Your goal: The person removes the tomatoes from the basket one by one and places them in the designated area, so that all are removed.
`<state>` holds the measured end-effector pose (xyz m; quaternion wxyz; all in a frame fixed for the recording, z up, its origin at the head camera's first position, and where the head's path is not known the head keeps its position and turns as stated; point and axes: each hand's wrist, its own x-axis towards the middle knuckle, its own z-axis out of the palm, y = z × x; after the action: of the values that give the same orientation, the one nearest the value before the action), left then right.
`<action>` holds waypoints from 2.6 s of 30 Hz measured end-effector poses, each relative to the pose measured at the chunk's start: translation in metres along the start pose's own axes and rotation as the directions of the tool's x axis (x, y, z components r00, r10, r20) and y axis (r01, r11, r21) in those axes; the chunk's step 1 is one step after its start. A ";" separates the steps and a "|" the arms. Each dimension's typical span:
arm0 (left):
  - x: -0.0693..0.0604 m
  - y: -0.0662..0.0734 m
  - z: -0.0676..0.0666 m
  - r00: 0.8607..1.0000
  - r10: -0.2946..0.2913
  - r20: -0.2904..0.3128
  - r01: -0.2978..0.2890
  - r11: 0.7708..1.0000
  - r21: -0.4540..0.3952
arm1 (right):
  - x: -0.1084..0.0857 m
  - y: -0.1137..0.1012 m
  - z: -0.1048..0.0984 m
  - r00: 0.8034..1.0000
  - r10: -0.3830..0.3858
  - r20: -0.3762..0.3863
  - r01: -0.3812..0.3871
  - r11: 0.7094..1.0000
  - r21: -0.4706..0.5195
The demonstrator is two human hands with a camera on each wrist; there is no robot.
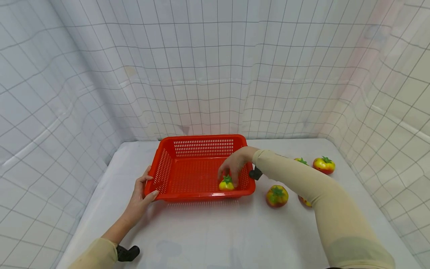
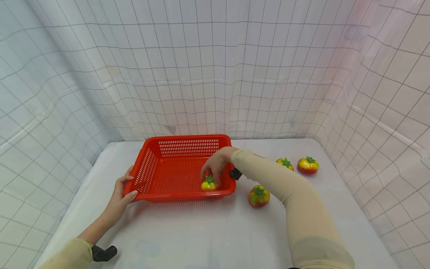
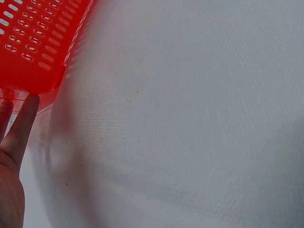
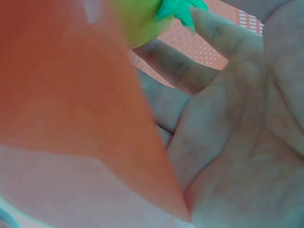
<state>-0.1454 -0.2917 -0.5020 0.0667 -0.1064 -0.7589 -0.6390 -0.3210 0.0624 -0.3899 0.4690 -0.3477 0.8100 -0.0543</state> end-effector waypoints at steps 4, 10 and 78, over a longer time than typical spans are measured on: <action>-0.001 -0.001 0.000 1.000 -0.003 -0.004 0.003 1.000 0.002 | 0.000 -0.001 0.001 1.000 -0.004 0.000 0.004 1.000 -0.019; -0.001 0.000 0.001 1.000 -0.003 -0.002 0.003 1.000 -0.004 | 0.002 0.000 0.001 1.000 -0.005 0.006 0.005 0.999 -0.035; 0.001 0.000 -0.002 0.999 0.041 0.025 -0.040 0.999 -0.034 | -0.057 0.009 -0.011 0.960 -0.201 -0.193 0.217 0.974 0.065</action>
<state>-0.1465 -0.2932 -0.5019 0.0683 -0.1310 -0.7467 -0.6485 -0.3158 0.1013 -0.3465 0.3975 -0.4043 0.8059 -0.1702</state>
